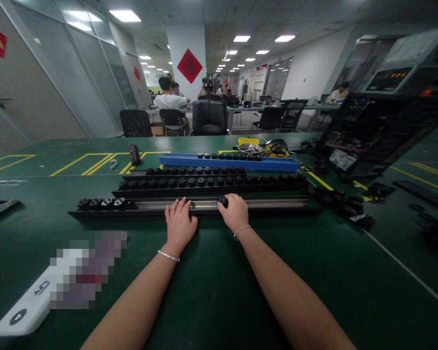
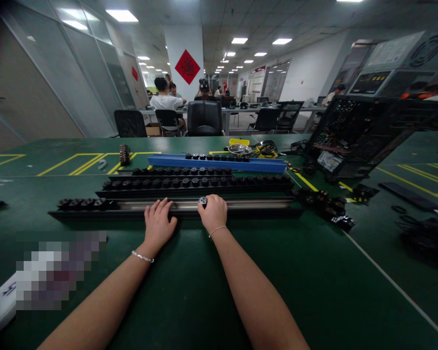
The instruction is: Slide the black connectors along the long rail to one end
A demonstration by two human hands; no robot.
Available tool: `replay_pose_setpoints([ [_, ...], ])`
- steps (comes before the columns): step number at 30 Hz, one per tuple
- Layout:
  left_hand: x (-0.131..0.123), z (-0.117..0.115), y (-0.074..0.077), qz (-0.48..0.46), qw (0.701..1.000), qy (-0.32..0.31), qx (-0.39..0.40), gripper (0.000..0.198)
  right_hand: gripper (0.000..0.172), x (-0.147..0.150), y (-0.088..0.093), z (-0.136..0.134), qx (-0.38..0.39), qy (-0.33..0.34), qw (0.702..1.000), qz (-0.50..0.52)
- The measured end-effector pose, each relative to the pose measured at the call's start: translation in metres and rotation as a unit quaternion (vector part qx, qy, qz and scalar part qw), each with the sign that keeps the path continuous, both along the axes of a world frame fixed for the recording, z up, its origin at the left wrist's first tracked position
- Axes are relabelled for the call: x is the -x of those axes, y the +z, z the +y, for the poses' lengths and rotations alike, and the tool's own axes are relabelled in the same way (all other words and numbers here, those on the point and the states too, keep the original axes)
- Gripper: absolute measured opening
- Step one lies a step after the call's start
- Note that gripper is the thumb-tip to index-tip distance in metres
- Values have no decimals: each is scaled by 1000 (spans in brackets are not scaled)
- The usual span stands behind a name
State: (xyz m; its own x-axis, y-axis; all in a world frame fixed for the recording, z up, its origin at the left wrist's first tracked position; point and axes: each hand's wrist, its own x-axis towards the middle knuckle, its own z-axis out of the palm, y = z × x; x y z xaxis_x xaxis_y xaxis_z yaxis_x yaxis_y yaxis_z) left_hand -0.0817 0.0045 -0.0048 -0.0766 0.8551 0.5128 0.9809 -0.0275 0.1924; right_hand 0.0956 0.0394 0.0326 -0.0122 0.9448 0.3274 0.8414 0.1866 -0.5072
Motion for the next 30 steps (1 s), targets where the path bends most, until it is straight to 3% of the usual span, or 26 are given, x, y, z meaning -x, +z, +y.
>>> replay_pose_setpoints([
  [30, 0, 0, 0, 0, 1000, 1, 5, 48, 28, -22, -2, 0, -3, -25, 1000, 3],
])
